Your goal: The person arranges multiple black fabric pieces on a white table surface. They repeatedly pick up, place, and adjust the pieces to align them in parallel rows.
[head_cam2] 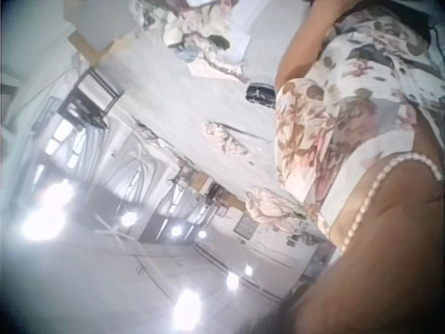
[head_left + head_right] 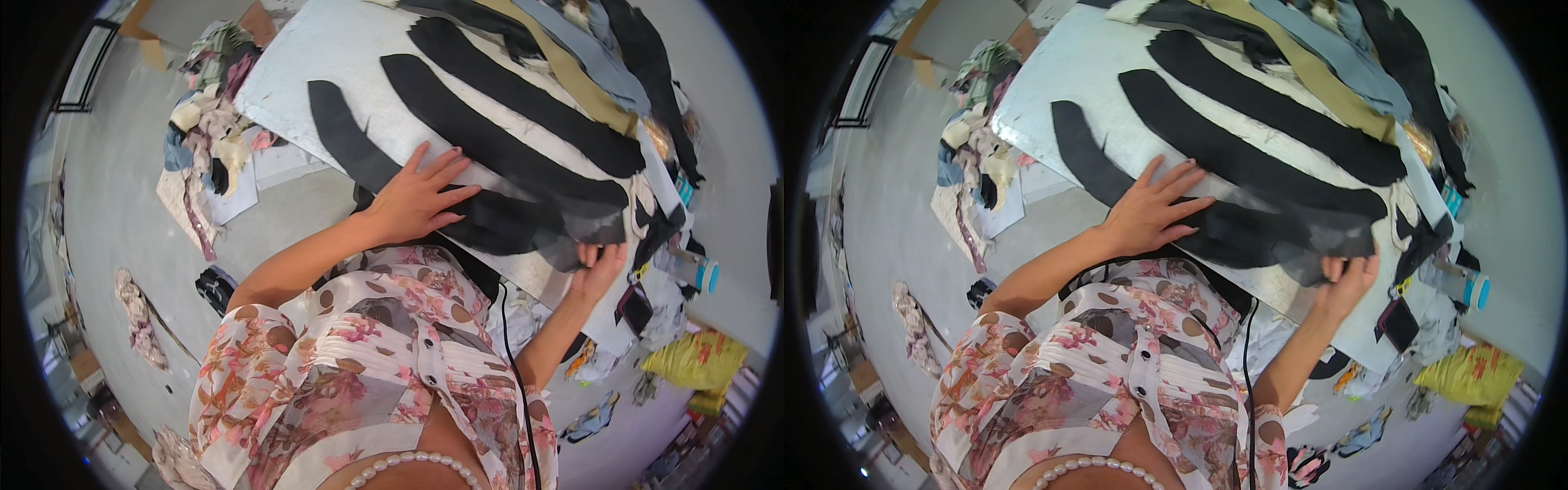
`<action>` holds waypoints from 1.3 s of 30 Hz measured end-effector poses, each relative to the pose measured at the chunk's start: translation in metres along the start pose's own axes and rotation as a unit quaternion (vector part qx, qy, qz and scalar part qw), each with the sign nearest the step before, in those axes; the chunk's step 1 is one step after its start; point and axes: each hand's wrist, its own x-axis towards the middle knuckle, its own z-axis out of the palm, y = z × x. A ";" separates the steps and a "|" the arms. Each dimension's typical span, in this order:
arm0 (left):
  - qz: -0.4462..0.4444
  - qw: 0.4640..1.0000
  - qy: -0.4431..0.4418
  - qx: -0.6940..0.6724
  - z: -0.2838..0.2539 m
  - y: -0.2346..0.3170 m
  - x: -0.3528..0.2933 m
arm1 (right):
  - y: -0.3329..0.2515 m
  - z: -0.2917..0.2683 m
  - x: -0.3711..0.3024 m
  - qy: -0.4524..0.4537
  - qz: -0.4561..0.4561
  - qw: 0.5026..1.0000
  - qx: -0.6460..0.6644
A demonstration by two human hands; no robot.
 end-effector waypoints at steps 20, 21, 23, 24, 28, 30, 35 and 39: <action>-0.044 0.518 -0.282 -0.807 0.018 0.119 0.043 | -0.121 0.016 -0.036 -0.107 -0.233 0.820 -0.512; -0.016 0.511 -0.254 -0.821 0.031 0.133 0.050 | -0.125 0.029 -0.045 -0.121 -0.258 0.807 -0.517; -0.025 0.447 -0.215 -0.868 0.045 0.148 0.067 | -0.127 0.039 -0.058 -0.146 -0.318 0.752 -0.559; -0.060 0.385 -0.208 -0.897 0.046 0.151 0.078 | -0.125 0.040 -0.062 -0.144 -0.373 0.714 -0.575; -0.097 0.247 -0.118 -0.957 0.036 0.138 0.094 | -0.116 0.030 -0.075 -0.123 -0.410 0.682 -0.593; -0.110 0.263 -0.093 -0.954 0.032 0.122 0.098 | -0.109 0.023 -0.079 -0.113 -0.413 0.674 -0.602; -0.192 0.359 0.001 -0.913 0.011 0.095 0.095 | -0.090 0.005 -0.082 -0.097 -0.323 0.715 -0.613; -0.209 0.383 0.036 -0.899 0.008 0.074 0.090 | -0.078 0.002 -0.078 -0.097 -0.325 0.716 -0.610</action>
